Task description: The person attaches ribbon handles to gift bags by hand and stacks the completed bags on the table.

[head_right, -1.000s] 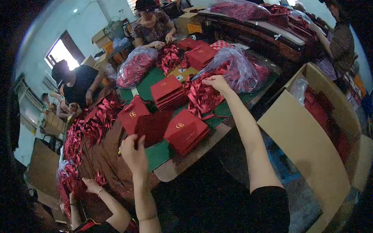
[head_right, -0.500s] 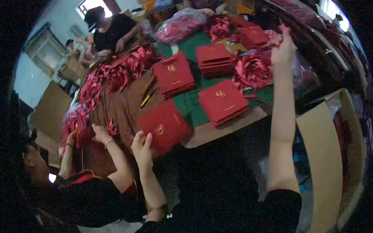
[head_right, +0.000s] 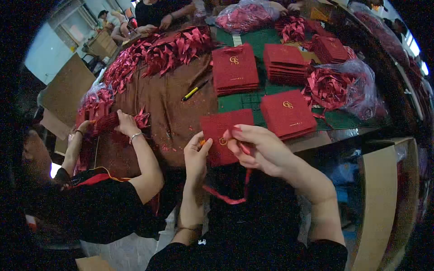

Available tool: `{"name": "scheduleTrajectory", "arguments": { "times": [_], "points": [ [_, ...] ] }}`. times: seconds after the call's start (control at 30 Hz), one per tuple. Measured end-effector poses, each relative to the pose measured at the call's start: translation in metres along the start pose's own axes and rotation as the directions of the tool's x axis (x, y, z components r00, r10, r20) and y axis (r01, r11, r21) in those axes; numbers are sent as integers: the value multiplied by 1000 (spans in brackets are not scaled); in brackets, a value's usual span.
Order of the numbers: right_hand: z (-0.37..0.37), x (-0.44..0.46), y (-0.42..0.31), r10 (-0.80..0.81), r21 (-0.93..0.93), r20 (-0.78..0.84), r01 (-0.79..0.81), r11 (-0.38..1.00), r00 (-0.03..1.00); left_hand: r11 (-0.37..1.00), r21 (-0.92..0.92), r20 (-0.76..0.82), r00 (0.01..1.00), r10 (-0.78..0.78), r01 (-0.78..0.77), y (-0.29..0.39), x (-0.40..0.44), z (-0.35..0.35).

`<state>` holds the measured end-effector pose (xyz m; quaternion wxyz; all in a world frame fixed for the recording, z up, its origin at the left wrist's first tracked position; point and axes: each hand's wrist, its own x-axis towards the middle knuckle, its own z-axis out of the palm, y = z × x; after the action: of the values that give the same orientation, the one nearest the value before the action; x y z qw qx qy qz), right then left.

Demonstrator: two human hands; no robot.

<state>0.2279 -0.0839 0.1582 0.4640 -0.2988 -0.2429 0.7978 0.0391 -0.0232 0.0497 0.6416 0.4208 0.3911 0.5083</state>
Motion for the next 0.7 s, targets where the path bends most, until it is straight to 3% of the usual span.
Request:
{"name": "scheduleTrajectory", "arguments": {
  "times": [0.1, 0.23, 0.33, 0.4, 0.43, 0.5, 0.6, 0.67, 0.7],
  "points": [
    [-34, 48, 35, -38, 63, -138, 47, 997, 990, 994, 89, -81, 995, -54, 62, 7, -3, 11],
    [-35, 58, 57, -274, -244, -209, 221, 944, 939, 995, 88, -91, 995, -38, 46, -3, 2, 6],
    [-43, 65, 78, -568, -705, -236, 263, 659, 788, 999, 48, -76, 997, -7, 10, -3, 2, 9],
    [-46, 74, 89, -719, -778, -192, 343, 526, 668, 998, 36, -41, 997, 58, -56, -6, 2, 11],
    [-46, 71, 88, -653, -686, -274, 333, 647, 706, 998, 33, -35, 998, 57, -56, -8, 1, 12],
    [-40, 68, 88, -693, -649, -260, 410, 641, 673, 996, 41, -39, 996, 74, -73, -6, 0, 14],
    [-44, 67, 93, -746, -808, -66, 403, 429, 662, 998, 38, -79, 996, 47, -44, 0, -3, 18],
    [-42, 66, 93, -729, -805, -82, 386, 450, 679, 995, 99, -121, 992, 28, -16, -3, -2, 16],
    [-42, 68, 92, -786, -862, 28, 413, 294, 618, 995, 99, -122, 992, 27, -15, -5, -1, 16]
  ]
}}
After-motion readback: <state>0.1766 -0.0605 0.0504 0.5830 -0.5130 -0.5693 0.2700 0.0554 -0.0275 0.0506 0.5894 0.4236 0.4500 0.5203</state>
